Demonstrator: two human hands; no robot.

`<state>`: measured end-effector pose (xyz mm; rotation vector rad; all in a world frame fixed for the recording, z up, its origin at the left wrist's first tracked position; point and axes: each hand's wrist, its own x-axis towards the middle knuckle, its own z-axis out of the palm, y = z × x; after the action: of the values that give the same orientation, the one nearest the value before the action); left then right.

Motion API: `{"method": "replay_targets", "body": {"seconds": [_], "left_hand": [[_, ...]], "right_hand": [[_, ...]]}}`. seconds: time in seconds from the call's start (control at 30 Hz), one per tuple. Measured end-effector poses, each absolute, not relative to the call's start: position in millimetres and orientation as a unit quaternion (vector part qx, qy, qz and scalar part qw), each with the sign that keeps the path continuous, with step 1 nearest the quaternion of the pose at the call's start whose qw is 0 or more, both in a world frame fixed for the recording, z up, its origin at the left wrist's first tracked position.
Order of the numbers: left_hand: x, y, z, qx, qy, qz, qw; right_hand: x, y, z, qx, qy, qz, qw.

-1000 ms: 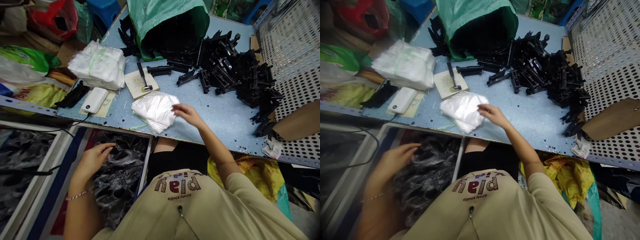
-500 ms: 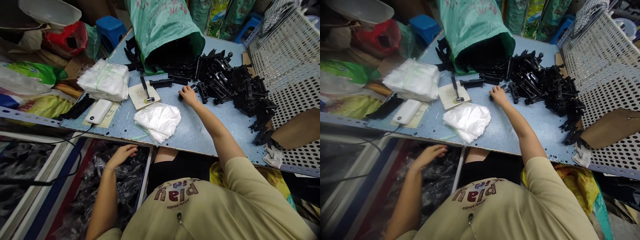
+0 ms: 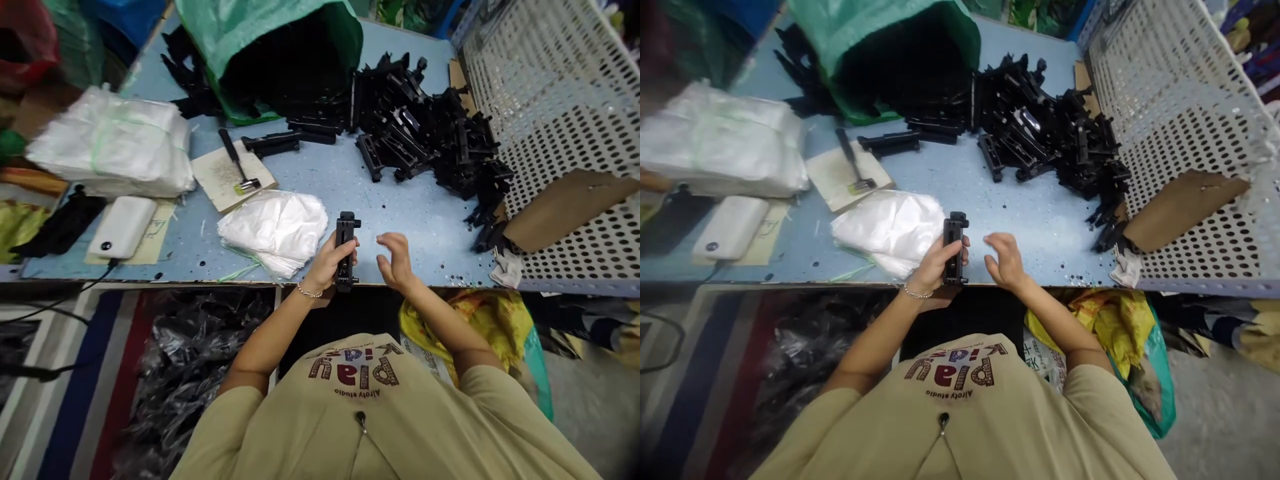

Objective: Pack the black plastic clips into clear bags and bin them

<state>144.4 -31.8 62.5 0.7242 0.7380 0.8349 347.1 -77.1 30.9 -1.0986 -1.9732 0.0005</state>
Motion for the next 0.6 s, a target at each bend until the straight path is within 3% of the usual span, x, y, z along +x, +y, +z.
{"method": "replay_targets", "body": {"seconds": [0.13,0.27,0.4,0.6], "left_hand": [[156,-55,66,0.371,0.322,0.312,0.813],[169,-60,63,0.312,0.326,0.319,0.834],[170,-44,61,0.283,0.359,0.398,0.795],[173,-34,67,0.284,0.352,0.438,0.777]], "right_hand": [[373,-50,38,-0.468,-0.796,-0.044,0.382],[368,-35,39,-0.528,-0.8,0.03,0.282],[349,-59,43,-0.524,-0.794,0.116,0.287],[328,-99,37,-0.438,-0.837,0.098,0.313]]}}
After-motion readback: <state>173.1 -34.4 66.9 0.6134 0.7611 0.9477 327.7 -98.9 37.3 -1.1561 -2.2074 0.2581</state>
